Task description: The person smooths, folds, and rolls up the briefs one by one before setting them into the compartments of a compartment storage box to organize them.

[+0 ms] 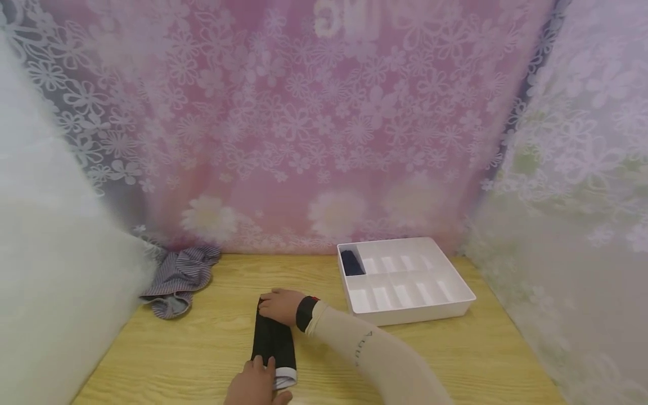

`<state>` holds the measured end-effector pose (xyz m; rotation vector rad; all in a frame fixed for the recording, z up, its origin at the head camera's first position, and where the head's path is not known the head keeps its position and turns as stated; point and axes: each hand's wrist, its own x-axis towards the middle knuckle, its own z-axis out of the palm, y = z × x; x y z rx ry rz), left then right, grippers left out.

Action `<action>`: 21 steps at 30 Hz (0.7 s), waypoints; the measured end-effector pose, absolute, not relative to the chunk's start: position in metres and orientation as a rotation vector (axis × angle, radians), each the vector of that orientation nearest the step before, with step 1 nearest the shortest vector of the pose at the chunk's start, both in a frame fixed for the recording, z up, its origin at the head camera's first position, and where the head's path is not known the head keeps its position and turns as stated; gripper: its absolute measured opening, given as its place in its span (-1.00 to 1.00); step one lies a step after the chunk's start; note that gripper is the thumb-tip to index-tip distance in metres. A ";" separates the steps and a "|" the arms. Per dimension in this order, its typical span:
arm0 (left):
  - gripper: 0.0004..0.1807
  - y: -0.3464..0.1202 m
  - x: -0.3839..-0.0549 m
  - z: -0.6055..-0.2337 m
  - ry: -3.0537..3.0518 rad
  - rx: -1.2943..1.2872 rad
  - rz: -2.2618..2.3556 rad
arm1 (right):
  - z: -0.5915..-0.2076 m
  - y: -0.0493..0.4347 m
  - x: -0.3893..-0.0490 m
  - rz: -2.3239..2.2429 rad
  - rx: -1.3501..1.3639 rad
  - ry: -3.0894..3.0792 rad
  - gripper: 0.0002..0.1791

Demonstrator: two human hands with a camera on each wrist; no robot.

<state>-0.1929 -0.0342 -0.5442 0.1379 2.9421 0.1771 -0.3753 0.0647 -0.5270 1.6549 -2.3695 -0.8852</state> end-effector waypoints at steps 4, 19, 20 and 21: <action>-0.16 -0.034 -0.197 -0.544 2.915 0.174 0.190 | -0.535 0.081 -0.374 -0.845 1.594 -2.346 -0.39; -0.58 -0.098 -0.212 -0.526 2.929 0.899 0.393 | -0.516 0.116 -0.283 -0.028 1.584 -2.591 -0.79; -0.60 -0.101 -0.212 -0.527 2.930 0.941 0.382 | -0.519 0.117 -0.276 -0.025 1.596 -2.621 -0.76; -0.61 -0.103 -0.212 -0.529 2.928 0.965 0.374 | -0.521 0.118 -0.270 -0.029 1.600 -2.649 -0.73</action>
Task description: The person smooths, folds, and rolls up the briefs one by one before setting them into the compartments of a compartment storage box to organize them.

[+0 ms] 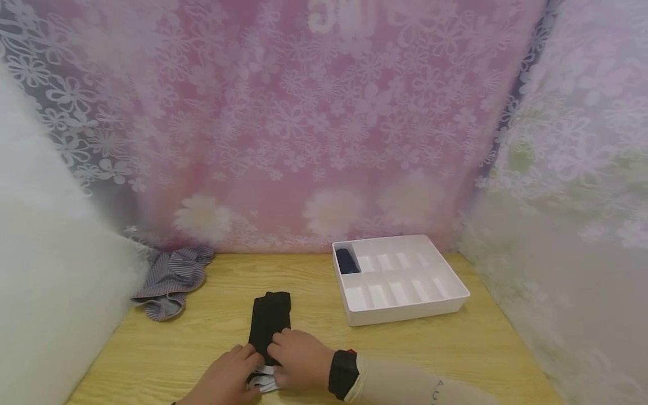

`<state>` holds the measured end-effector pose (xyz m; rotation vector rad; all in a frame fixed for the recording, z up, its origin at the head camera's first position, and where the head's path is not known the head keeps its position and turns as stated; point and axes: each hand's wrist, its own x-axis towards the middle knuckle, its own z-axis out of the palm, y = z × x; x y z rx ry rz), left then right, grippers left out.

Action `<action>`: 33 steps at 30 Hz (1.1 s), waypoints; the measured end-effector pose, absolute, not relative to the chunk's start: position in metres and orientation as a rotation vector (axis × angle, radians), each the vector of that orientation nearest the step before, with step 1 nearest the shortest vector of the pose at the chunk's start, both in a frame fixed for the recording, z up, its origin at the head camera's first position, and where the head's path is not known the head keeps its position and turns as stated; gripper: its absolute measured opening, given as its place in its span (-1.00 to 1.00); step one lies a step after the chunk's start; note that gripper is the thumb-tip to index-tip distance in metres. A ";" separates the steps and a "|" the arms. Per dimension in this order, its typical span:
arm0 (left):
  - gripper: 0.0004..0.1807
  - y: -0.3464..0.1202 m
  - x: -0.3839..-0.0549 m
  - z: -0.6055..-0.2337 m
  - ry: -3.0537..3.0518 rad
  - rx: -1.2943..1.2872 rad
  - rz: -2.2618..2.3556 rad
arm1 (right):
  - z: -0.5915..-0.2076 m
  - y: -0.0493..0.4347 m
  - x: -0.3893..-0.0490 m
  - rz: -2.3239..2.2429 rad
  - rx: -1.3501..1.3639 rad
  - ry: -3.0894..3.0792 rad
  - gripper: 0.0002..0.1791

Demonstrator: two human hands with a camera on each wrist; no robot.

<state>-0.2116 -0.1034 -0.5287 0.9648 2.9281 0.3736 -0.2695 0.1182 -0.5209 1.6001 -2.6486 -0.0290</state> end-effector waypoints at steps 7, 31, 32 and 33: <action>-0.69 -0.105 -0.212 -0.541 2.897 1.005 0.430 | -0.542 0.131 -0.249 0.033 1.610 -2.689 -0.60; -0.85 -0.107 -0.236 -0.529 2.883 0.955 0.622 | -0.521 0.117 -0.298 0.457 1.654 -2.989 -0.87; -0.79 -0.107 -0.234 -0.530 2.894 0.944 0.615 | -0.519 0.116 -0.303 0.536 1.657 -3.075 -0.86; -0.74 -0.107 -0.232 -0.531 2.902 0.944 0.614 | -0.517 0.115 -0.306 0.596 1.653 -3.142 -0.86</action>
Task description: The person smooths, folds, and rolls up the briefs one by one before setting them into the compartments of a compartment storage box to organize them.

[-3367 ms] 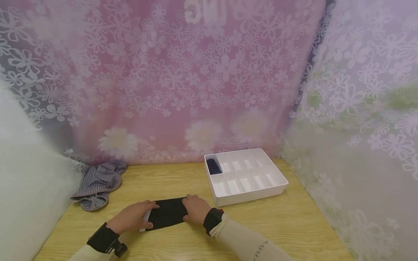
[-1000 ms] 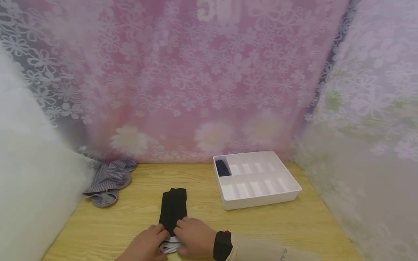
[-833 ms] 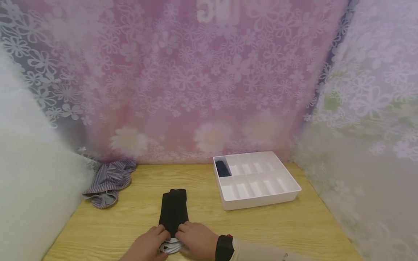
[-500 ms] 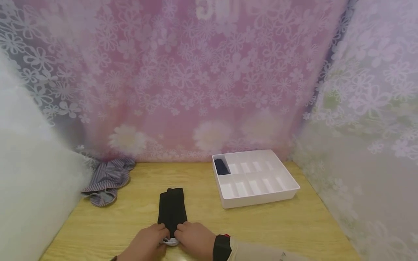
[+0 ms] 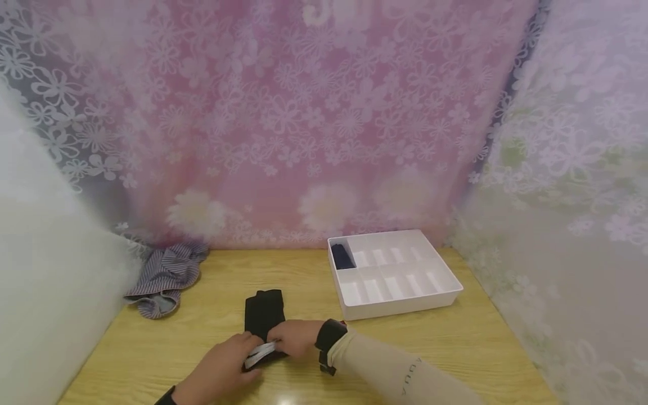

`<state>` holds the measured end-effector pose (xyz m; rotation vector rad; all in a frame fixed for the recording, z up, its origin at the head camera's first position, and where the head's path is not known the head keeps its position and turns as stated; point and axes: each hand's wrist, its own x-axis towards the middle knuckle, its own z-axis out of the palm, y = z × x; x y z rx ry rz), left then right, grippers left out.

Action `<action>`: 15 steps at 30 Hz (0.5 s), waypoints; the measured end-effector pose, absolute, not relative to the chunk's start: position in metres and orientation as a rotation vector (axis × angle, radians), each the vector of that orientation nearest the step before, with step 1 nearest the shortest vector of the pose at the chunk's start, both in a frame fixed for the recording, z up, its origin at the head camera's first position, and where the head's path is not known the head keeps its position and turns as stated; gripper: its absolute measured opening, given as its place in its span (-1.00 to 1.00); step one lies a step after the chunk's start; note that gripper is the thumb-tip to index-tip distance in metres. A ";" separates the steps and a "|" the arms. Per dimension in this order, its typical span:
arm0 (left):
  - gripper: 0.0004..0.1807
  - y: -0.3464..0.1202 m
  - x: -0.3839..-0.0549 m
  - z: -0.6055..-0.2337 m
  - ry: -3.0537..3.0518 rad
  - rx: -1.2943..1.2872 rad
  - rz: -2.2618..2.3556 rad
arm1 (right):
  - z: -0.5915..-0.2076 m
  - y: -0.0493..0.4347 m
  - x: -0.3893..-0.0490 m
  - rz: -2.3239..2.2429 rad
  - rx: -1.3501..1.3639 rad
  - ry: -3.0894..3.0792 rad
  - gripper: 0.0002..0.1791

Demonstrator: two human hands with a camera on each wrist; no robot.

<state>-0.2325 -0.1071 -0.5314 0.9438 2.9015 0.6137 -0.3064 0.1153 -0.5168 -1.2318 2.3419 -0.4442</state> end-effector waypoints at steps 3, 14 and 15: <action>-0.80 -0.107 -0.234 -0.536 2.864 0.937 0.714 | -0.515 0.115 -0.314 -0.488 -1.122 2.260 -0.85; -0.81 -0.124 -0.278 -0.536 2.417 0.697 1.158 | -0.524 0.113 -0.281 0.203 -1.806 2.867 -0.83; -0.83 -0.124 -0.279 -0.535 2.447 0.676 1.136 | -0.525 0.112 -0.278 0.263 -1.841 2.852 -0.81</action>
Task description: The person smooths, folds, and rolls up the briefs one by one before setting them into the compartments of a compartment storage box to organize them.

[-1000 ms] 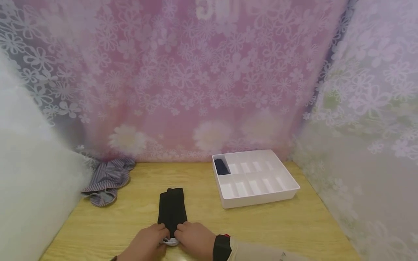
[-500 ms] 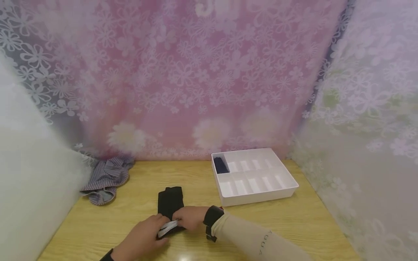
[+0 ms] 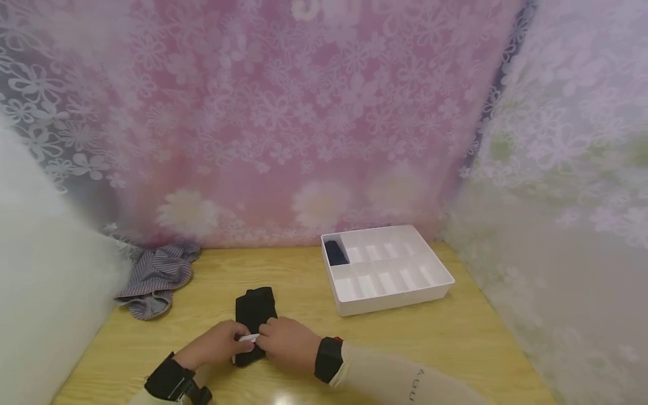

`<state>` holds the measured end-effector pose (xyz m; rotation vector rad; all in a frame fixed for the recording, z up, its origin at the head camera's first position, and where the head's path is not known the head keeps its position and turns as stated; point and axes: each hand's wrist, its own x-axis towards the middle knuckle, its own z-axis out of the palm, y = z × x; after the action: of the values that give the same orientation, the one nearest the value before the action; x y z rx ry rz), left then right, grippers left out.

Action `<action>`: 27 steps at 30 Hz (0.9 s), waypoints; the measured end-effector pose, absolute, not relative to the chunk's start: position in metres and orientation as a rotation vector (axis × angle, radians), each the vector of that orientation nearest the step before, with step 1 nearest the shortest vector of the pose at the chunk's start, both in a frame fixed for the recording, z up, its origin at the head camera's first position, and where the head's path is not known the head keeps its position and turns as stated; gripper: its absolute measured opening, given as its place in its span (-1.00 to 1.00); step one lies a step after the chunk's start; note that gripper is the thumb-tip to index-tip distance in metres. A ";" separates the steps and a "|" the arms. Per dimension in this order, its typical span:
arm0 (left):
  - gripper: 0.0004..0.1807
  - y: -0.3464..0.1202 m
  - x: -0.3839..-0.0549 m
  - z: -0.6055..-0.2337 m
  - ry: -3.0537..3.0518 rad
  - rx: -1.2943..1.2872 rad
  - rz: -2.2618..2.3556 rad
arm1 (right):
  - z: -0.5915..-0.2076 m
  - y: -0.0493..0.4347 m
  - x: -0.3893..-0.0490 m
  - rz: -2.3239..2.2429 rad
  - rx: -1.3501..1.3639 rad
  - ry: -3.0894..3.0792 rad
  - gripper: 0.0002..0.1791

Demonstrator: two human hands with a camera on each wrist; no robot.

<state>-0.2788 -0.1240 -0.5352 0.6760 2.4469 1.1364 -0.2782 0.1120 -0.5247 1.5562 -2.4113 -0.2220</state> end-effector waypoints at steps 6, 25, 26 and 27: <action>-0.78 -0.119 -0.269 -0.533 2.924 0.700 0.900 | -0.529 0.097 -0.287 -0.195 1.563 -2.562 -0.75; -0.76 -0.139 -0.302 -0.541 2.332 0.668 1.153 | -0.519 0.082 -0.294 -0.354 1.492 -2.450 -0.75; -0.70 -0.139 -0.305 -0.542 2.314 0.641 1.167 | -0.521 0.082 -0.291 -0.360 1.482 -2.464 -0.72; -0.65 -0.138 -0.305 -0.542 2.341 0.630 1.161 | -0.523 0.081 -0.289 -0.342 1.462 -2.501 -0.69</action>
<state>-0.3047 -0.1381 -0.5417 0.6297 2.3414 1.1612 -0.2889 0.0814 -0.5227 1.4623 -2.5015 -0.3423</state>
